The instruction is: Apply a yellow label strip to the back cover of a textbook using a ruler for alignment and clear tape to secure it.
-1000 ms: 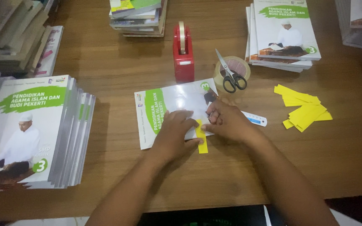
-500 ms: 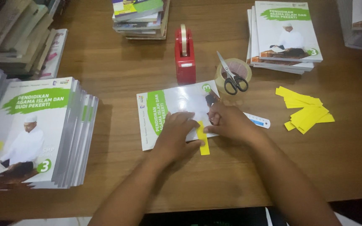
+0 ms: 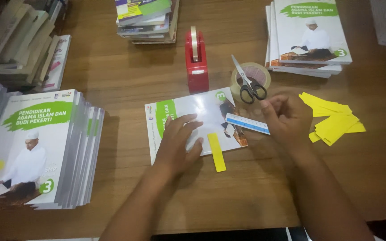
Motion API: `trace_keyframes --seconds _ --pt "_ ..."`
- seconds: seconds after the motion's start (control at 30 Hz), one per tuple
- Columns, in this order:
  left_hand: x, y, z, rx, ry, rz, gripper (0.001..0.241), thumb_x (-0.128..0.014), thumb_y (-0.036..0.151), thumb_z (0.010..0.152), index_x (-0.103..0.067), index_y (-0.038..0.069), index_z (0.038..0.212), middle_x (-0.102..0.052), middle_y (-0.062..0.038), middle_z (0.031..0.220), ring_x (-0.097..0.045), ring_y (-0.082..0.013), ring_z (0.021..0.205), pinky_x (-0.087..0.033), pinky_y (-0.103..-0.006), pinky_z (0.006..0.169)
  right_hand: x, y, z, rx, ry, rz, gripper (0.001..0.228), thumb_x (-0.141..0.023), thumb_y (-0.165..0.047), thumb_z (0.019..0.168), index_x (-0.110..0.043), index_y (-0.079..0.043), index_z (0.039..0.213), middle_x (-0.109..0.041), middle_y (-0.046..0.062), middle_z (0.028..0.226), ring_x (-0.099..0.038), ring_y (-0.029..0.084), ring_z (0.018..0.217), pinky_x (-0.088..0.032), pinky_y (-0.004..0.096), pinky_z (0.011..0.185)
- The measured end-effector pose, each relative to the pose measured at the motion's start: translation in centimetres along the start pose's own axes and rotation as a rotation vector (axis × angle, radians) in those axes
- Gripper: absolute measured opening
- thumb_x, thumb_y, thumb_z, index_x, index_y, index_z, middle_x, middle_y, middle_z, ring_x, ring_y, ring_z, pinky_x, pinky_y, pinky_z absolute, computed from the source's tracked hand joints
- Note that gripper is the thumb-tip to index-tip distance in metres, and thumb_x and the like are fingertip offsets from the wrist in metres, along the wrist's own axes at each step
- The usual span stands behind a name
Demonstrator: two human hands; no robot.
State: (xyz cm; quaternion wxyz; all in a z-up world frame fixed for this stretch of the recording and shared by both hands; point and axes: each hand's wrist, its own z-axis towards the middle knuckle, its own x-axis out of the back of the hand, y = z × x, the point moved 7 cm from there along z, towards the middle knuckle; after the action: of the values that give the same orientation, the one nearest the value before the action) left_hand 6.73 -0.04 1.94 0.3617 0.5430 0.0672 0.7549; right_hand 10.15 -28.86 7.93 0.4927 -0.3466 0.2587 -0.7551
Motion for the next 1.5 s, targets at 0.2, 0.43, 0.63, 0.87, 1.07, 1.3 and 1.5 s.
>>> trace_keyframes --seconds 0.2,0.43,0.63,0.87,1.07,1.3,1.5 --pt "-0.8 1.9 0.3 -0.085 -0.112 -0.025 0.007 -0.072 0.024 0.088 -0.075 0.023 0.094 -0.068 -0.002 0.125 -0.059 -0.0284 0.129 -0.028 -0.0640 0.119 -0.5 -3.3 0.4 0.200 -0.032 -0.172 0.024 -0.078 -0.006 0.096 -0.062 -0.007 0.079 -0.053 0.006 0.061 -0.055 0.024 0.054 -0.045 0.033 0.056" --pt "-2.9 1.9 -0.1 -0.131 -0.220 -0.006 0.019 -0.067 0.036 0.090 -0.078 0.029 0.104 -0.063 0.000 0.137 -0.053 -0.0270 0.135 -0.025 -0.0622 0.121 0.3 -1.3 0.1 0.243 0.047 -0.253 0.016 -0.083 -0.011 0.096 -0.071 -0.004 0.088 -0.064 0.008 0.072 -0.062 0.024 0.065 -0.051 0.033 0.068" --pt "-0.8 1.6 0.5 -0.057 -0.127 -0.089 0.052 -0.074 0.037 0.089 -0.061 0.022 0.137 -0.060 -0.009 0.140 -0.057 -0.0347 0.131 -0.031 -0.0636 0.117 -2.5 -0.6 0.8 -0.009 -0.094 -0.501 0.074 -0.084 -0.039 0.085 -0.056 0.004 0.137 -0.051 0.036 0.130 -0.050 0.062 0.122 -0.039 0.067 0.104" --pt "-0.3 1.4 0.4 -0.048 -0.030 -0.020 0.050 -0.074 0.043 0.091 -0.062 0.023 0.135 -0.061 -0.003 0.137 -0.058 -0.0283 0.132 -0.032 -0.0549 0.119 -3.4 4.7 -0.2 -0.056 -0.017 -0.614 0.066 -0.090 -0.048 0.075 -0.072 -0.010 0.126 -0.062 0.017 0.110 -0.066 0.041 0.102 -0.053 0.048 0.090" --pt "-1.6 2.8 2.9 -0.022 -0.016 -0.203 0.047 -0.075 0.038 0.091 -0.065 0.018 0.132 -0.064 -0.011 0.131 -0.060 -0.0350 0.128 -0.037 -0.0561 0.116 0.6 7.0 0.9 0.075 0.067 -0.595 0.034 -0.078 -0.025 0.093 -0.072 -0.006 0.120 -0.069 0.019 0.118 -0.066 0.038 0.116 -0.049 0.048 0.104" --pt "-5.1 7.1 13.1 0.044 -0.093 -0.074 0.068 -0.082 0.042 0.079 -0.059 0.022 0.140 -0.053 -0.022 0.136 -0.062 -0.0462 0.122 -0.052 -0.0539 0.106 6.4 7.1 1.4 0.120 0.270 -0.613 0.047 -0.088 -0.035 0.095 -0.074 0.001 0.122 -0.068 0.023 0.124 -0.063 0.041 0.120 -0.045 0.050 0.109" --pt "-8.9 7.2 17.8 0.133 -0.162 -0.079 0.040 -0.079 0.032 0.083 -0.073 0.013 0.117 -0.049 -0.027 0.146 -0.067 -0.0461 0.117 -0.056 -0.0489 0.101 5.9 7.0 1.5 0.043 0.277 -0.486 0.049 -0.087 -0.032 0.091 -0.072 -0.004 0.127 -0.067 0.022 0.127 -0.061 0.041 0.124 -0.043 0.052 0.109"
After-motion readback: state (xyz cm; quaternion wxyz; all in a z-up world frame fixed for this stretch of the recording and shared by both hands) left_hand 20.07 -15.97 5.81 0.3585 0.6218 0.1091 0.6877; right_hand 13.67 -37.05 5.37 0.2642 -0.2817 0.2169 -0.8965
